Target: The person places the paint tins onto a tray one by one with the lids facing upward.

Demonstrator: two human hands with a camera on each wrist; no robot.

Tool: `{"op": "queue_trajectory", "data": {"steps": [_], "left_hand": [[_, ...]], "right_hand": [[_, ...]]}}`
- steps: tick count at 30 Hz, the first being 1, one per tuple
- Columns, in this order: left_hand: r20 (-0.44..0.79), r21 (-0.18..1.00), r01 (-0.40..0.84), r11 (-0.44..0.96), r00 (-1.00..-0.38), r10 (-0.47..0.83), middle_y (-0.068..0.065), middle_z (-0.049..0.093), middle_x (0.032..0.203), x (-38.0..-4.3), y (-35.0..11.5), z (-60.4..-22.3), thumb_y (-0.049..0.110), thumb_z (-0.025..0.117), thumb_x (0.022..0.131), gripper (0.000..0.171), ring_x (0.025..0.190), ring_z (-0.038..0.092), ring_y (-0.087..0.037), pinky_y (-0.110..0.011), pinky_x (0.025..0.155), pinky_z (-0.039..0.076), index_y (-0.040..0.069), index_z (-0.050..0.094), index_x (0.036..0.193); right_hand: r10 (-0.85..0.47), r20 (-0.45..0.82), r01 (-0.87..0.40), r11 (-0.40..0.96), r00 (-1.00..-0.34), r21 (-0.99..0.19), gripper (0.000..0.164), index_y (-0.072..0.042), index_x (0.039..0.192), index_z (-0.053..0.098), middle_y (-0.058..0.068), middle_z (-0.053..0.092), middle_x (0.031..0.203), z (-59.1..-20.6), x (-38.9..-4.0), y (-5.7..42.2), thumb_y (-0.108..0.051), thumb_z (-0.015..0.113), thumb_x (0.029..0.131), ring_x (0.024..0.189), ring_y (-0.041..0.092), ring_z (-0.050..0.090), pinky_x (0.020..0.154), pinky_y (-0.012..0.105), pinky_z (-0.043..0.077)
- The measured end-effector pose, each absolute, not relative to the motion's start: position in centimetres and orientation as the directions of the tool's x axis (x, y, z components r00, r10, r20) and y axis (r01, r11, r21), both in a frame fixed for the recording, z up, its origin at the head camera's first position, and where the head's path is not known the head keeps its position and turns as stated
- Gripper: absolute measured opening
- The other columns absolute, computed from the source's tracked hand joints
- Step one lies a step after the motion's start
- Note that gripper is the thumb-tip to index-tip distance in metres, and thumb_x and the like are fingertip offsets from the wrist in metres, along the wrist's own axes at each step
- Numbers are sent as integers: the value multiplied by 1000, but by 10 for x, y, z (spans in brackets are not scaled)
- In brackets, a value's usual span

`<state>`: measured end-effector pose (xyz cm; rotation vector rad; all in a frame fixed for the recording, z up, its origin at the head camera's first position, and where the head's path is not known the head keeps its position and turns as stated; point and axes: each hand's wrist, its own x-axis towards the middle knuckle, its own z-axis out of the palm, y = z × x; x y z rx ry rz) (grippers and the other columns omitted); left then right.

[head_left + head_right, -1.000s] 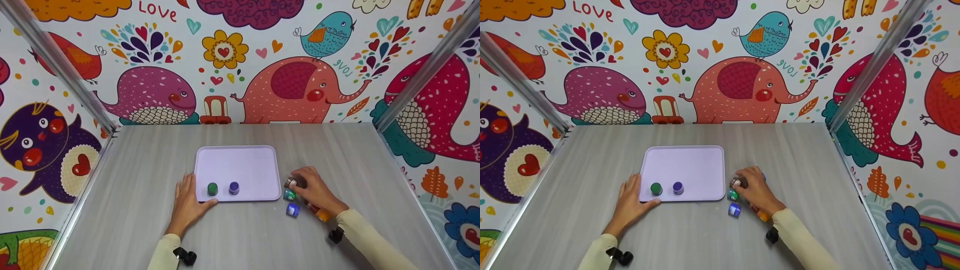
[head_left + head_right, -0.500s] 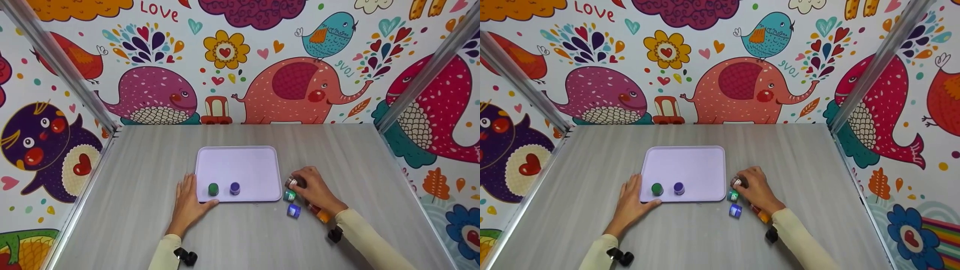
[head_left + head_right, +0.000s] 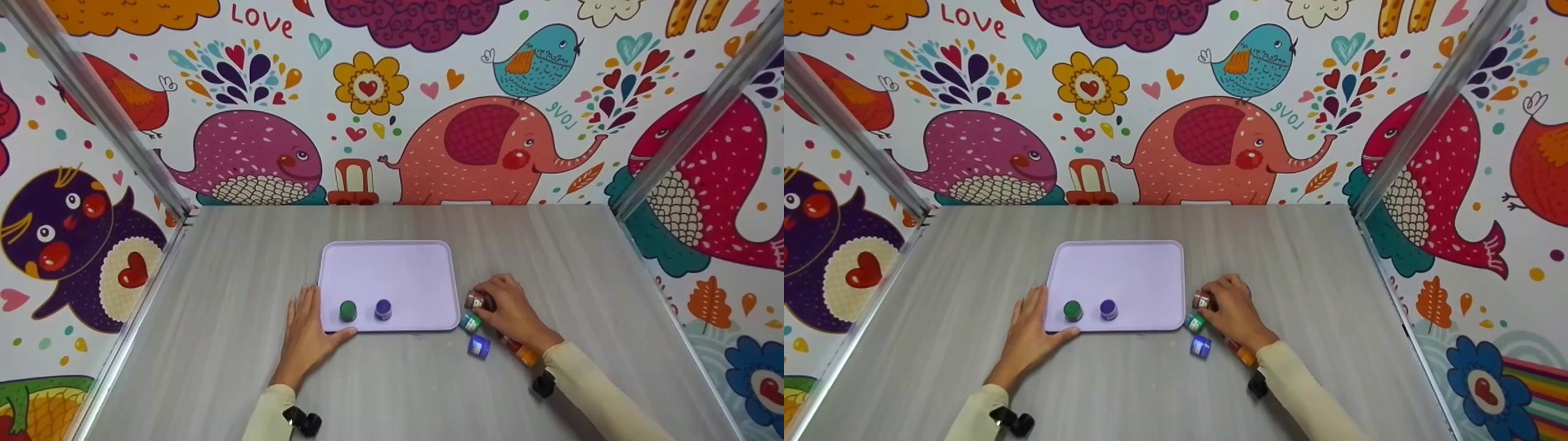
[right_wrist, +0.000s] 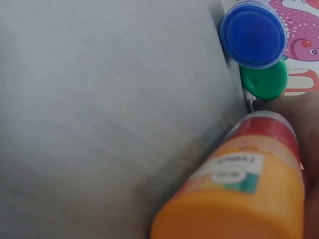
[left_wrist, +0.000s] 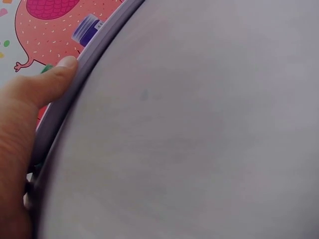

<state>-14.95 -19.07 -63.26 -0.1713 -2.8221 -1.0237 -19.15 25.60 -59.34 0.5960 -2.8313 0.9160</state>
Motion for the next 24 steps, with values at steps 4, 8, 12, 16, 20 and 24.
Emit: {"op": "queue_trajectory", "data": {"steps": [4,8,12,16,20,24], "left_hand": [[161,630,149,762,-985,59,-31,31,175,-150,-191,-633,64,90,82,129,167,17,-48,-64,136,3,-8,27,169],[165,635,151,757,-985,58,-30,30,175,-150,-190,-633,63,91,81,130,167,16,-47,-63,136,2,-7,27,170],[174,636,156,756,-983,57,-31,32,174,-150,-189,-635,62,92,80,129,167,18,-48,-64,135,4,-8,29,169],[168,634,149,759,-984,53,-32,32,174,-150,-189,-635,62,92,81,129,166,19,-49,-65,135,5,-9,29,168],[157,635,146,759,-986,58,-33,30,174,-150,-190,-634,63,90,82,129,167,17,-49,-65,135,3,-9,27,169],[163,628,156,763,-984,66,-33,32,173,-151,-190,-632,64,89,83,128,166,18,-49,-66,135,4,-10,28,168]], "right_hand": [[-341,198,-393,745,-919,-539,34,-8,121,79,2,71,110,-593,-191,255,-14,93,90,114,27,54,104,51,47],[-344,209,-401,748,-916,-528,35,-7,120,79,4,71,108,-593,-190,256,-14,94,90,114,29,55,106,53,44],[-340,211,-399,752,-917,-525,34,-7,119,79,4,72,109,-594,-190,255,-14,94,89,113,29,55,105,52,44],[-339,199,-392,751,-919,-532,33,-7,120,79,4,72,109,-593,-190,255,-14,93,90,113,29,55,106,53,43],[-326,183,-372,751,-927,-546,32,-8,121,78,3,72,111,-590,-189,255,-14,91,92,115,28,54,107,53,43],[-312,181,-357,729,-933,-584,28,-11,117,79,1,71,110,-586,-189,254,-12,89,91,114,27,54,104,53,43]]}}
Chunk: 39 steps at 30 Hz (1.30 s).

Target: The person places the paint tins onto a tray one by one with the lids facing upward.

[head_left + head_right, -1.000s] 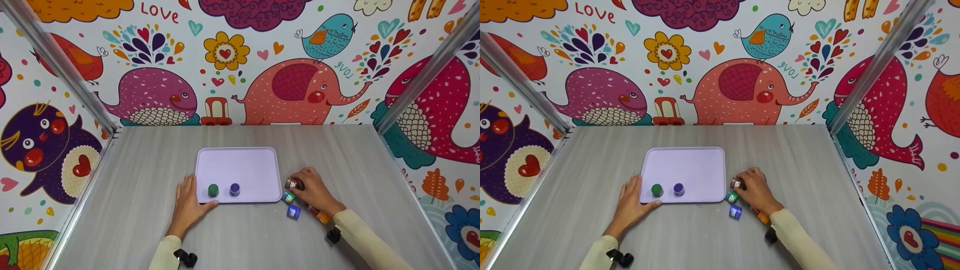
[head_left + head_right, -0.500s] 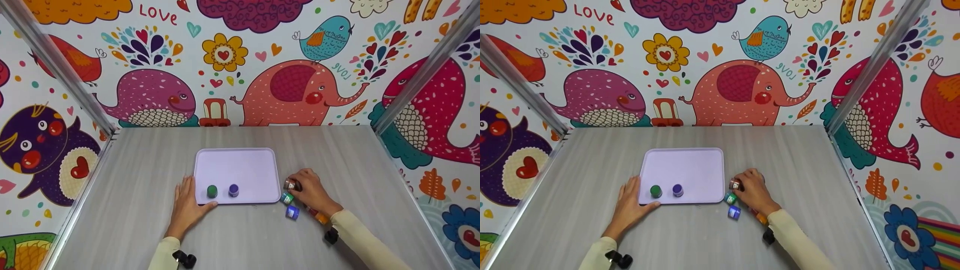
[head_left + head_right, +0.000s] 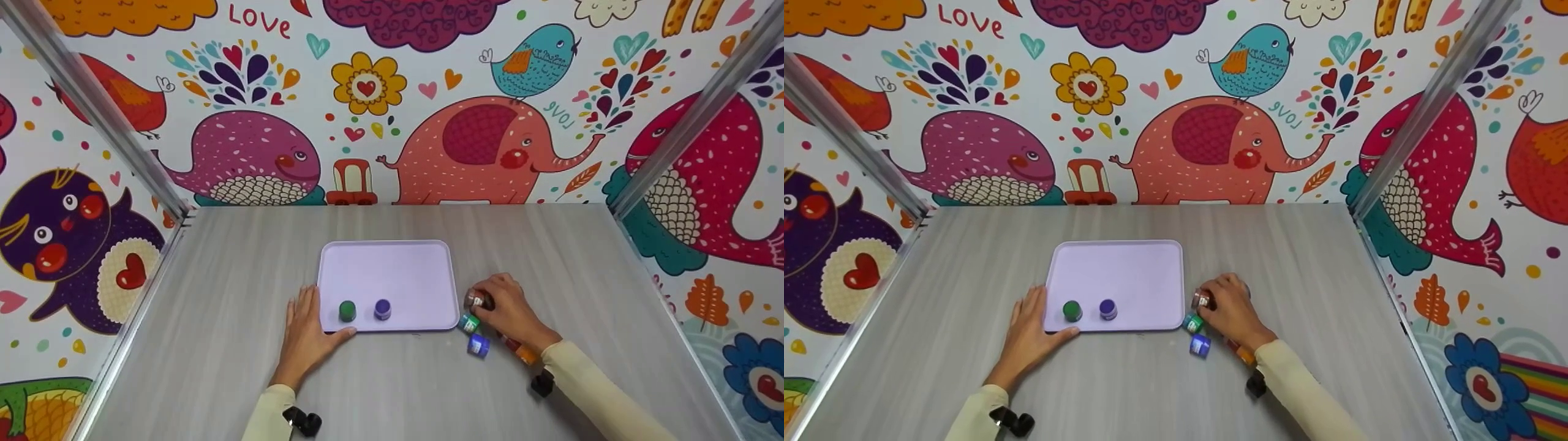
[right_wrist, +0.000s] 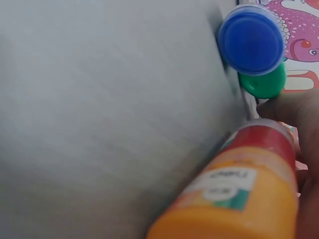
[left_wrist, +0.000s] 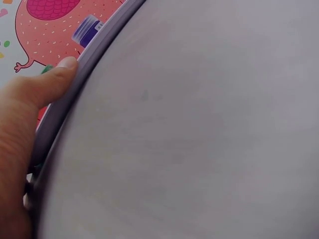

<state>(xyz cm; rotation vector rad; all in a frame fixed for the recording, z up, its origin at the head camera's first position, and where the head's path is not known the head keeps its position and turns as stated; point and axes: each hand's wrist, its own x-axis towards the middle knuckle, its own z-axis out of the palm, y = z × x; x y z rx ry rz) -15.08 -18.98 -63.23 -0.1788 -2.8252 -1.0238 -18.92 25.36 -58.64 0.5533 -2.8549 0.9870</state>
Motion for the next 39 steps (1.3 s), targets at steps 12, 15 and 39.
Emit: {"op": "queue_trajectory", "data": {"steps": [12,15,39], "left_hand": [[143,627,138,767,-988,61,-33,30,174,-152,-192,-629,64,89,83,129,167,17,-49,-64,136,2,-11,27,168],[143,627,137,767,-988,60,-34,30,174,-152,-192,-629,63,90,83,128,167,17,-49,-64,136,2,-11,27,168],[129,637,123,761,-990,52,-33,28,175,-149,-189,-631,62,90,84,129,168,15,-47,-63,136,2,-10,26,169]], "right_hand": [[-276,122,-285,688,-953,-667,29,-19,120,77,-4,67,114,-578,-191,242,-13,87,93,115,20,52,101,41,54],[-282,121,-287,674,-952,-681,28,-20,119,76,-5,65,113,-579,-191,237,-13,87,94,113,18,51,98,35,55],[-439,226,-459,551,-870,-696,30,-13,118,74,-2,64,110,-585,-188,184,-10,88,92,106,18,56,87,29,55]]}}
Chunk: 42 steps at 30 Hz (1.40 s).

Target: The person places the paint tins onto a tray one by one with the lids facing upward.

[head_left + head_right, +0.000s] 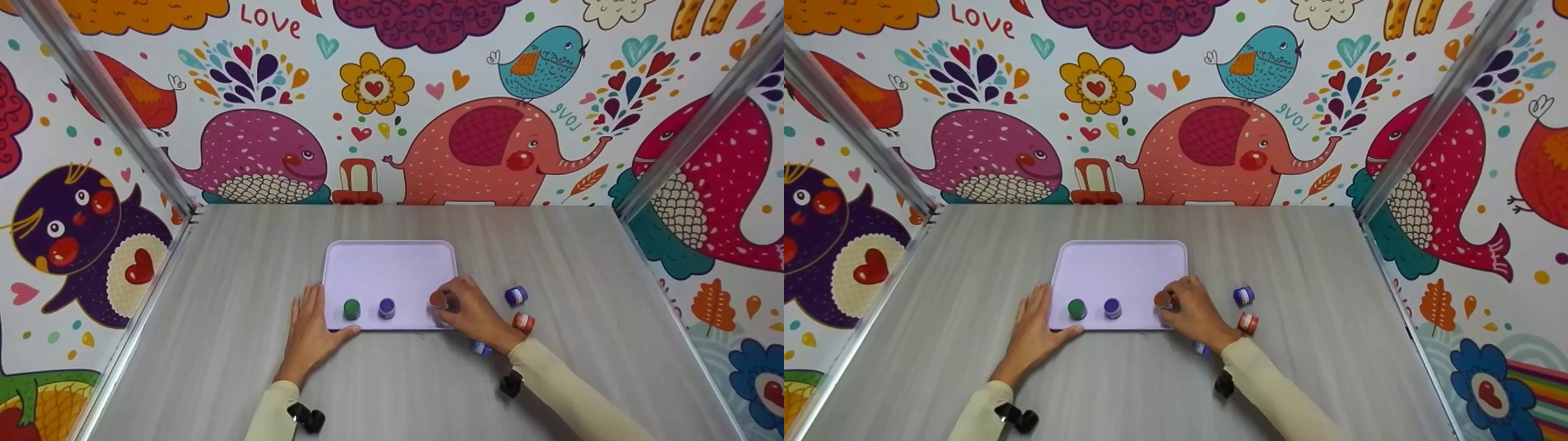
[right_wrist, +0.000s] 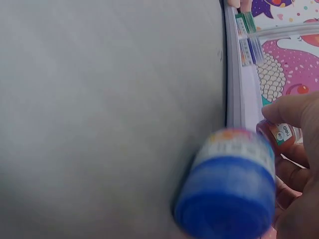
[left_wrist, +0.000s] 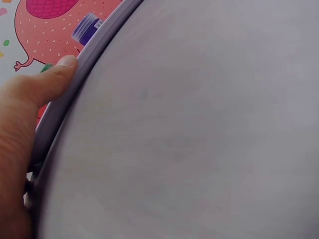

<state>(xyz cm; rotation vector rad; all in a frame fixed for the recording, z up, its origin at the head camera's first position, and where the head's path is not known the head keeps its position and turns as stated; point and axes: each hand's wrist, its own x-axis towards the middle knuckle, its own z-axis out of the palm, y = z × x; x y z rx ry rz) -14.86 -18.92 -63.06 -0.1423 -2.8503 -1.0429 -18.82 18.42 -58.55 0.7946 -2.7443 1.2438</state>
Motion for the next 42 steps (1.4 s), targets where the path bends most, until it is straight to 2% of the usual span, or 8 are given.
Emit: {"op": "queue_trajectory", "data": {"steps": [7,16,24,34,42], "left_hand": [[130,636,124,761,-990,54,-32,29,175,-148,-189,-631,64,90,83,129,168,15,-47,-62,136,2,-10,27,169],[124,633,116,766,-991,48,-32,29,175,-148,-190,-630,64,90,83,129,167,16,-47,-63,136,3,-9,27,169],[140,651,128,748,-989,48,-29,31,175,-148,-189,-631,63,90,83,127,167,17,-47,-64,136,3,-6,28,170],[129,647,126,752,-990,54,-31,28,176,-148,-190,-630,65,89,83,129,168,15,-47,-64,136,2,-8,26,170],[129,646,128,753,-990,58,-31,27,176,-150,-190,-631,65,88,83,129,168,15,-48,-65,136,1,-8,26,170]], "right_hand": [[-462,243,-490,547,-853,-679,31,-16,116,75,-6,66,105,-590,-186,171,-17,93,90,104,16,52,84,31,49],[-463,188,-449,559,-866,-697,31,-16,118,75,-5,63,107,-588,-187,157,-17,91,92,107,16,53,87,31,51],[-476,201,-468,552,-856,-690,28,-13,114,76,-3,64,107,-587,-186,148,-16,91,90,107,17,54,88,33,51],[-489,162,-451,560,-857,-695,30,-11,118,75,0,66,112,-584,-185,142,-11,89,92,112,20,56,95,39,54],[-501,143,-454,581,-854,-675,26,-10,115,75,2,67,110,-586,-187,146,-9,88,93,112,19,54,96,38,52]]}}
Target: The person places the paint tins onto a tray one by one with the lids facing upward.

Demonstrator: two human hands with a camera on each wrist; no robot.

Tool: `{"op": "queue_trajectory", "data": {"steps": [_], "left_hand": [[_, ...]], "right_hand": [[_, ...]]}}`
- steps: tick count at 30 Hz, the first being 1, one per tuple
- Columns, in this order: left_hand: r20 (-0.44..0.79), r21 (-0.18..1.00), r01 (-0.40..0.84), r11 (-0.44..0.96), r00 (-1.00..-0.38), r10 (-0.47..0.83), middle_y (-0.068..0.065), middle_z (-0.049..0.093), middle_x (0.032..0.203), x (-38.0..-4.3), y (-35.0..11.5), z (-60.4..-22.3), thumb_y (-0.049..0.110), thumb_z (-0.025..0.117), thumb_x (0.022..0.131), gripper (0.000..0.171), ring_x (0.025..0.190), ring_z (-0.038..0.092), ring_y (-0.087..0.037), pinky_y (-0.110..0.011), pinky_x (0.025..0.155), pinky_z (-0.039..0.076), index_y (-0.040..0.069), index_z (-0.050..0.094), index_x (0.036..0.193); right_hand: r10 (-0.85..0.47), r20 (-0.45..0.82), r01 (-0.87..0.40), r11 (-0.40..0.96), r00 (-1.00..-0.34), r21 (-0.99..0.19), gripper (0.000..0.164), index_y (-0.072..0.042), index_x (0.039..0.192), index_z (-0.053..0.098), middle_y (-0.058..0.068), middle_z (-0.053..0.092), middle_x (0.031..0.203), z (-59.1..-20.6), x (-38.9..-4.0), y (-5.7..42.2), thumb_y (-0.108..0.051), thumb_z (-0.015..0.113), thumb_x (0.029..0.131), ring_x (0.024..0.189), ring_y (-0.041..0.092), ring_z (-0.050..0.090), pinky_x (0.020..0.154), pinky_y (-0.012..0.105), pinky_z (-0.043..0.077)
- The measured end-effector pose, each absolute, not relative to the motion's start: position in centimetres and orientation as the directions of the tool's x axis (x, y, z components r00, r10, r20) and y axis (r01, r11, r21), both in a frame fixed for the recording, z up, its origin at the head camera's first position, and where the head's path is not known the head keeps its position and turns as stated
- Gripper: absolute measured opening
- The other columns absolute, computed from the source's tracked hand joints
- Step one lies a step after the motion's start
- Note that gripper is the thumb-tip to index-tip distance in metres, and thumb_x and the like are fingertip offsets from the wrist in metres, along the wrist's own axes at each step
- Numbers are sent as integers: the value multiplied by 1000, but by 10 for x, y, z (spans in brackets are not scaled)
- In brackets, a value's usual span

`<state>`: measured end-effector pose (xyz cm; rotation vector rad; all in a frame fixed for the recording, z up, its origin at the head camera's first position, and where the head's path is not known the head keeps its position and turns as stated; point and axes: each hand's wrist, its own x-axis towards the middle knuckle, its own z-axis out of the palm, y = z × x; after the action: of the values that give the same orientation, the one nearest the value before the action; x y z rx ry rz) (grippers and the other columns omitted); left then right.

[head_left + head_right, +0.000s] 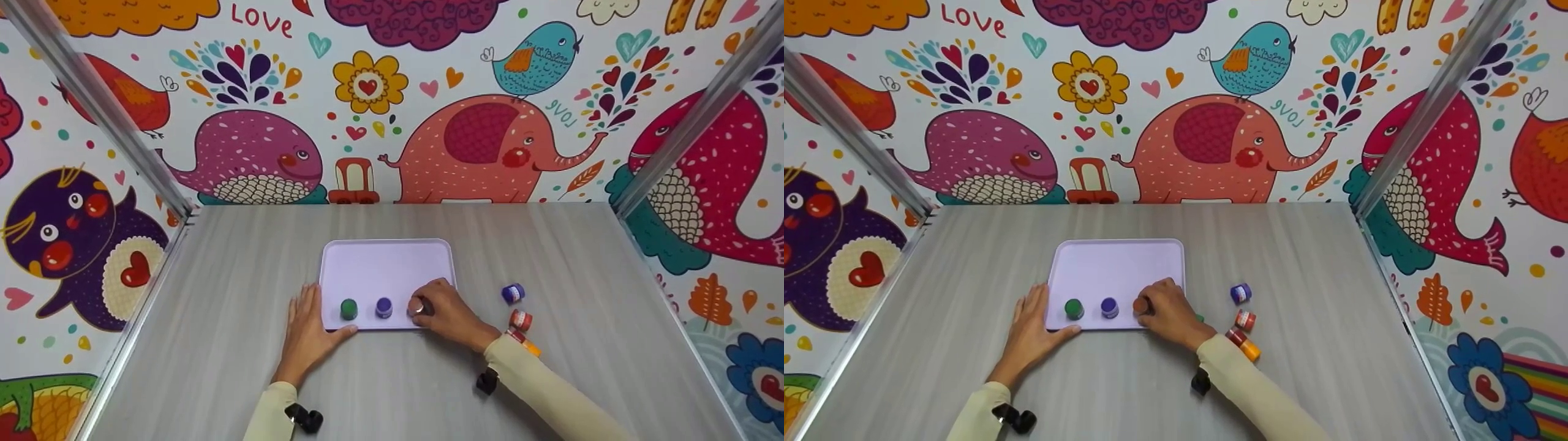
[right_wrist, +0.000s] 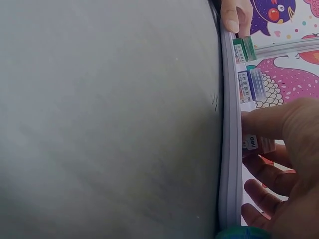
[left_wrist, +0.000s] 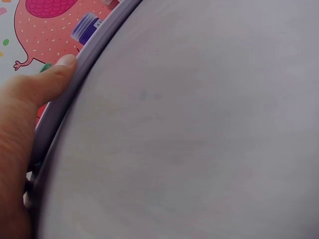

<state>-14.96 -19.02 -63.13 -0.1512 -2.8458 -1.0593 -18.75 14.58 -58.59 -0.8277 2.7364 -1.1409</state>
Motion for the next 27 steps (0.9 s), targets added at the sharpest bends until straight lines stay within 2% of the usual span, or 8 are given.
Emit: {"op": "queue_trajectory", "data": {"steps": [9,17,27], "left_hand": [[152,636,146,757,-986,62,-33,32,173,-152,-189,-631,63,89,83,127,167,17,-49,-64,136,2,-9,29,168],[132,634,132,762,-989,61,-33,31,174,-151,-188,-630,61,90,84,127,167,15,-48,-62,136,1,-10,27,168],[127,634,125,763,-990,56,-32,29,175,-150,-189,-630,61,90,84,128,168,15,-47,-63,136,2,-8,26,169]], "right_hand": [[-493,173,-466,566,-852,-680,37,-3,126,76,8,71,118,-577,-188,160,-17,89,94,115,24,58,100,45,55],[-451,141,-416,600,-881,-683,38,-3,129,76,9,72,121,-571,-194,189,-19,87,96,115,27,59,98,44,56],[-377,87,-326,635,-922,-700,35,-5,129,76,5,69,124,-571,-195,228,-17,86,98,120,24,58,106,49,58]]}}
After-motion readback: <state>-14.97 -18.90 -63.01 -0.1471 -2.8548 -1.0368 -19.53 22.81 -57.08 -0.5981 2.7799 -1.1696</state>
